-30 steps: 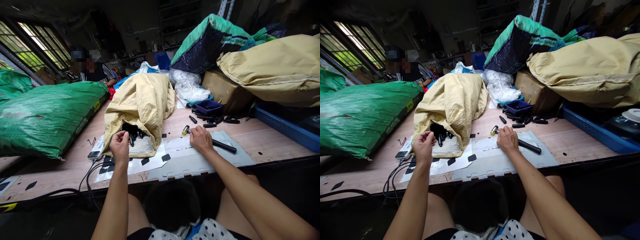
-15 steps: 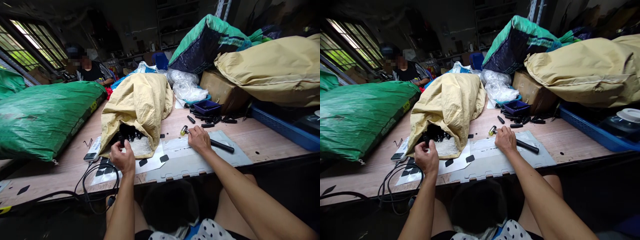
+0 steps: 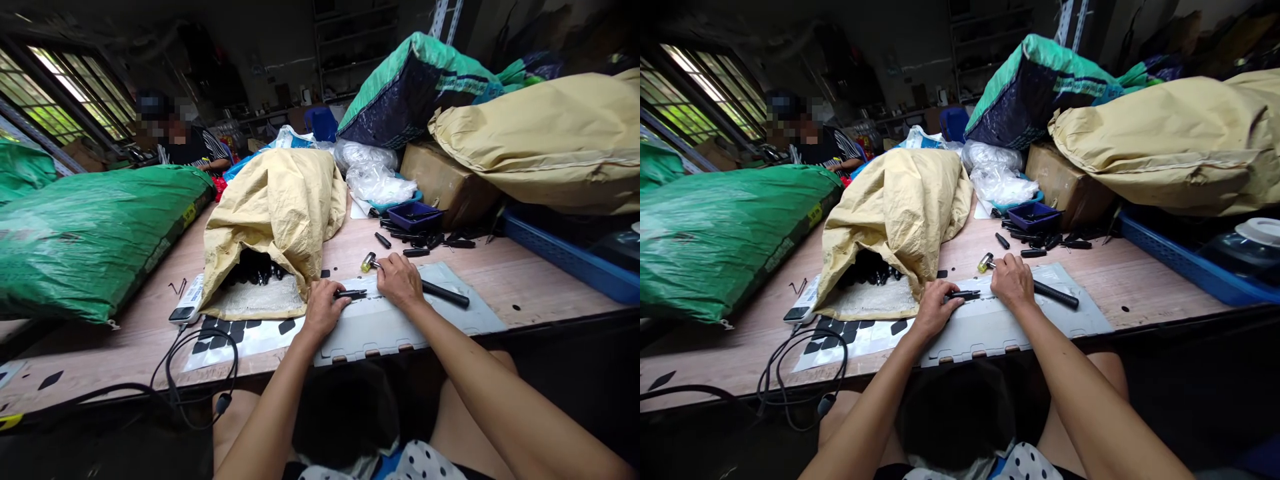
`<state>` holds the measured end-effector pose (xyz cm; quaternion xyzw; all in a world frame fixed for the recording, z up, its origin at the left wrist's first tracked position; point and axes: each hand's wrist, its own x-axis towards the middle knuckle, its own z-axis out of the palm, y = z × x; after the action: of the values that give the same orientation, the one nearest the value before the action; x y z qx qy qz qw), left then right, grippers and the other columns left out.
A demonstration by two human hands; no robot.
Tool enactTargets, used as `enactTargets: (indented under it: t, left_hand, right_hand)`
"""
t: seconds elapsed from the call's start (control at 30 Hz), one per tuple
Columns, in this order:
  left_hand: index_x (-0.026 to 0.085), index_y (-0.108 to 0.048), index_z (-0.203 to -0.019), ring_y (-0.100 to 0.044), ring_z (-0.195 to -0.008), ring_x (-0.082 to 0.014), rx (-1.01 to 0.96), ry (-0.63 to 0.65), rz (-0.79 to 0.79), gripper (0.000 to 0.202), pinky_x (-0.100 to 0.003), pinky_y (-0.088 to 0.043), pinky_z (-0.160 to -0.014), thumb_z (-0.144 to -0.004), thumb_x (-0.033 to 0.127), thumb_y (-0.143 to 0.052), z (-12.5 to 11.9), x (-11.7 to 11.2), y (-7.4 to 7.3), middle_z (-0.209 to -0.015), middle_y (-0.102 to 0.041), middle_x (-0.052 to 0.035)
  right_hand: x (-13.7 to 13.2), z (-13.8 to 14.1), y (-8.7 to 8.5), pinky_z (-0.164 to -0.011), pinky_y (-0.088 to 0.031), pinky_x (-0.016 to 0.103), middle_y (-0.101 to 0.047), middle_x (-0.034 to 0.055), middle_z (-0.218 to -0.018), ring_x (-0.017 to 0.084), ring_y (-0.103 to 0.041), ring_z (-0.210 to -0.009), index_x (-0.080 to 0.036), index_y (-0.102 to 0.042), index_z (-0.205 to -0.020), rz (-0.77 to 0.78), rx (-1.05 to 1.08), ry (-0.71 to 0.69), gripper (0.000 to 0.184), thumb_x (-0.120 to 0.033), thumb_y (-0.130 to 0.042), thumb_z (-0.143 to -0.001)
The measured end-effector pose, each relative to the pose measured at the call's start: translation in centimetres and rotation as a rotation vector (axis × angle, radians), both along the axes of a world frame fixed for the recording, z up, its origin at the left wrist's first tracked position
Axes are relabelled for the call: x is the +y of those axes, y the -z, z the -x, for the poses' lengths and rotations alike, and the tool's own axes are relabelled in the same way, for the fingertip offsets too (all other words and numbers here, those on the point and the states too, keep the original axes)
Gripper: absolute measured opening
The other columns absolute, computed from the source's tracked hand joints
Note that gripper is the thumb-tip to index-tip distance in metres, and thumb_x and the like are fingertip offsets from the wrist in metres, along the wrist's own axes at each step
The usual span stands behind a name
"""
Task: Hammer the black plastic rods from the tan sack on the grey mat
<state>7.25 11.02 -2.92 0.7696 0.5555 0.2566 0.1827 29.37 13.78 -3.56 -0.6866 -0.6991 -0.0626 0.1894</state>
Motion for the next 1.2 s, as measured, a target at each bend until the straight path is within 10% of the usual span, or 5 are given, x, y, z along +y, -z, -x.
enactTargets:
  t: [0.33,0.7,1.2]
  left_hand:
    - [0.025,-0.074,-0.095,-0.053,-0.098,-0.0226,-0.087,-0.034,0.031,0.017,-0.035,-0.040,-0.089,-0.080,0.029,-0.081,0.2,0.2,0.6,-0.095,-0.067,-0.0019]
    - [0.025,-0.077,-0.096,-0.053,-0.100,-0.0231,-0.119,-0.039,0.047,0.017,-0.036,-0.042,-0.091,-0.080,0.028,-0.080,0.1,0.0,0.2,-0.096,-0.068,-0.0029]
    - [0.025,-0.078,-0.096,-0.053,-0.100,-0.0223,-0.144,-0.036,0.032,0.015,-0.035,-0.042,-0.092,-0.081,0.026,-0.079,0.0,0.0,0.5,-0.096,-0.067,-0.0027]
  right_hand:
    - [0.3,-1.1,-0.9,-0.088,-0.042,0.033,-0.068,0.0096,-0.108,0.024,-0.057,-0.106,-0.021,-0.073,-0.118,0.025,0.120,-0.088,0.032,-0.021,-0.050,-0.095]
    - [-5.8,2.4,-4.1,-0.090,-0.050,0.030,-0.071,0.0058,-0.105,0.019,-0.066,-0.099,-0.024,-0.070,-0.121,-0.031,0.468,-0.473,0.032,-0.021,-0.047,-0.098]
    - [-7.1,2.4,-3.8,-0.085,-0.049,0.027,-0.070,0.0048,-0.102,0.019,-0.065,-0.097,-0.026,-0.069,-0.124,-0.031,0.305,-0.360,0.033,-0.023,-0.045,-0.101]
